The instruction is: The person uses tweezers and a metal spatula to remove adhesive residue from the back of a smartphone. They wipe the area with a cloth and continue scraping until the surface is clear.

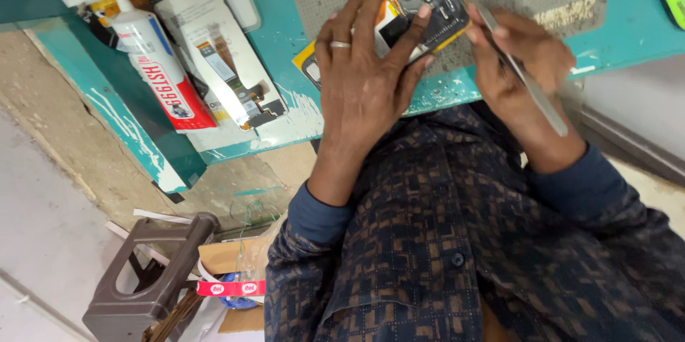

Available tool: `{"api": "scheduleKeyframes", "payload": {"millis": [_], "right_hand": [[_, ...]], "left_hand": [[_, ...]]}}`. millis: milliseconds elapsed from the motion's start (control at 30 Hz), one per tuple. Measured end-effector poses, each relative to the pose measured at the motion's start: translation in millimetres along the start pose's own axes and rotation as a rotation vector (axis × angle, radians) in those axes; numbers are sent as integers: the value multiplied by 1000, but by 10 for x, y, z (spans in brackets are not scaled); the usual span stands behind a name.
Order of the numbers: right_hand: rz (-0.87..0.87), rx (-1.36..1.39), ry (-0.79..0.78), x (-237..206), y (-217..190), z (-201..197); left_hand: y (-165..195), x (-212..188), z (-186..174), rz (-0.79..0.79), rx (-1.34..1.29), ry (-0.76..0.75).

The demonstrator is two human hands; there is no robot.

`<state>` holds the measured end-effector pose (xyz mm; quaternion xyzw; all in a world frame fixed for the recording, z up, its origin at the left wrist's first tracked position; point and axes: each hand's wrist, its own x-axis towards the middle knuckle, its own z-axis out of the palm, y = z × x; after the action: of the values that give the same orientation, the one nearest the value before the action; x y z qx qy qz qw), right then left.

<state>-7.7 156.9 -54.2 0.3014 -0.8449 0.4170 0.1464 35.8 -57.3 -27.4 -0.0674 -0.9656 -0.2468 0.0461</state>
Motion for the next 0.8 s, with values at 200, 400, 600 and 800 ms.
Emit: {"api": "scheduleKeyframes", "payload": {"millis": [200, 400, 600, 800], "right_hand": [[147, 239, 36, 78, 62, 117], [266, 293, 89, 41, -126, -4], [239, 226, 73, 127, 15, 56], [206, 270, 85, 11, -93, -42]], "left_hand": [[26, -12, -1, 10, 1, 8], [30, 6, -5, 20, 0, 33], [39, -20, 10, 2, -19, 8], [50, -9, 0, 12, -8, 39]]}}
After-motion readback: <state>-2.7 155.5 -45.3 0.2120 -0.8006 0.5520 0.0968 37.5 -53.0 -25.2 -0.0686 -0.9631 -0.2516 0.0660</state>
